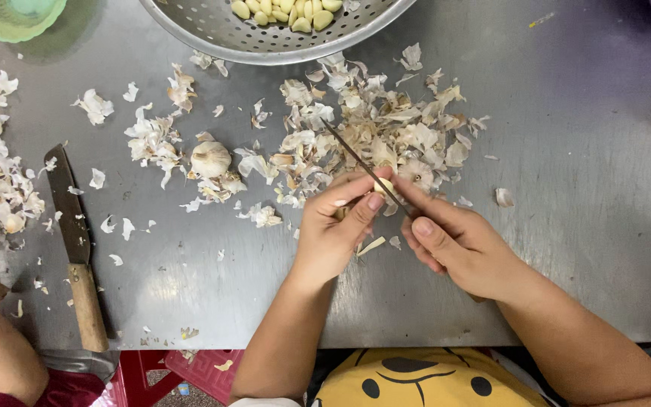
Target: The person peels garlic cloves one at a time with a small knife, cutting and stripping the papery skins off each clove by hand and dropping the peeled cloves into a metal colander at the top of the stainless steel table.
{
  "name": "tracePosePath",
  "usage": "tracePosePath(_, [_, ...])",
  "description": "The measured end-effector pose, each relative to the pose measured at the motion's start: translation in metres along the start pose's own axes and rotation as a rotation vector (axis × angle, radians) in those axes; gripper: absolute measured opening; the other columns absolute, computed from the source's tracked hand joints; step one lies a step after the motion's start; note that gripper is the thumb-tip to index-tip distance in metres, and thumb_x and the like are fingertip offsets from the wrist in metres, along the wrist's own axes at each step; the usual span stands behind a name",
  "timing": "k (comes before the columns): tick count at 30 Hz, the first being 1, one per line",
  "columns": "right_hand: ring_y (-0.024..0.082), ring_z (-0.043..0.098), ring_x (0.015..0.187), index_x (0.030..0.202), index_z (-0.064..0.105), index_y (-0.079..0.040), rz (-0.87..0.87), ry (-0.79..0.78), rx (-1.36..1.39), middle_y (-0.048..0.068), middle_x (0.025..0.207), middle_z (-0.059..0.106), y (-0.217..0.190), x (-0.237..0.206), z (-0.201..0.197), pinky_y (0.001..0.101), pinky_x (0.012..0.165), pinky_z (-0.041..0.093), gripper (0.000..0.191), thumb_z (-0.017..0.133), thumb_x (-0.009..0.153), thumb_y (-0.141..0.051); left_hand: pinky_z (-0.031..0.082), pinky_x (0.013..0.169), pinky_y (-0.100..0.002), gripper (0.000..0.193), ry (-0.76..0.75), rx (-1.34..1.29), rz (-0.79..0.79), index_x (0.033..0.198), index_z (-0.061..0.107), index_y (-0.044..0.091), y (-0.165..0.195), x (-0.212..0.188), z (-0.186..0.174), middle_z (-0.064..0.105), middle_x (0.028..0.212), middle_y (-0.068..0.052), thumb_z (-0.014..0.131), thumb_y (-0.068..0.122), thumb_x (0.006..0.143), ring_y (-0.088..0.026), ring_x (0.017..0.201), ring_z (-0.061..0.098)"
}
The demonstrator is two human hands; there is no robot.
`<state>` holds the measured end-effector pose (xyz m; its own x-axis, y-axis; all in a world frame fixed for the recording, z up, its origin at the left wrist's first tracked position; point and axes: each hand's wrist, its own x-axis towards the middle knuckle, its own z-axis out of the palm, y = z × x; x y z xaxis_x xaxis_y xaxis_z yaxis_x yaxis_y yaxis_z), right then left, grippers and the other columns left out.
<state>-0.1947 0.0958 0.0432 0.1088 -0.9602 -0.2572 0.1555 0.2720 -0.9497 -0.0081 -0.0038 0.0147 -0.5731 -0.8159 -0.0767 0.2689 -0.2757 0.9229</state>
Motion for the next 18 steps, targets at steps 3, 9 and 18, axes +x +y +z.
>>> tracePosePath(3, [0.008,0.049,0.061,0.161,0.038,-0.009,0.035,0.011,-0.032,0.001,0.084,0.055,0.0008,-0.001,-0.0009,0.0228,0.053,0.042,0.066,0.042,0.104,-0.042,0.038,0.051,-0.02,0.028,-0.003,-0.042,-0.055,0.131,0.067,0.001,0.0011,0.0004,-0.0004,0.067,0.099,0.0,0.064,0.008,0.104,-0.004,0.064,0.05])
tracePosePath(9, [0.008,0.051,0.059,0.157,0.042,-0.007,0.017,0.071,0.048,0.002,0.089,0.057,0.0033,0.0036,0.0,0.023,0.05,0.043,0.065,0.04,0.105,-0.045,0.036,0.048,-0.019,0.03,0.012,-0.087,-0.182,0.134,0.068,0.002,0.0034,0.0024,-0.0037,0.066,0.088,0.001,0.064,0.01,0.104,-0.004,0.062,0.05])
tracePosePath(18, [0.007,0.047,0.062,0.162,0.038,-0.012,0.015,0.064,-0.02,0.001,0.088,0.056,0.0,0.0014,0.0052,0.0213,0.054,0.042,0.062,0.045,0.105,-0.038,0.037,0.05,-0.018,0.033,0.074,0.005,-0.14,0.136,0.069,0.003,-0.0054,0.0008,-0.0022,0.067,0.088,0.001,0.069,0.008,0.103,-0.003,0.063,0.05])
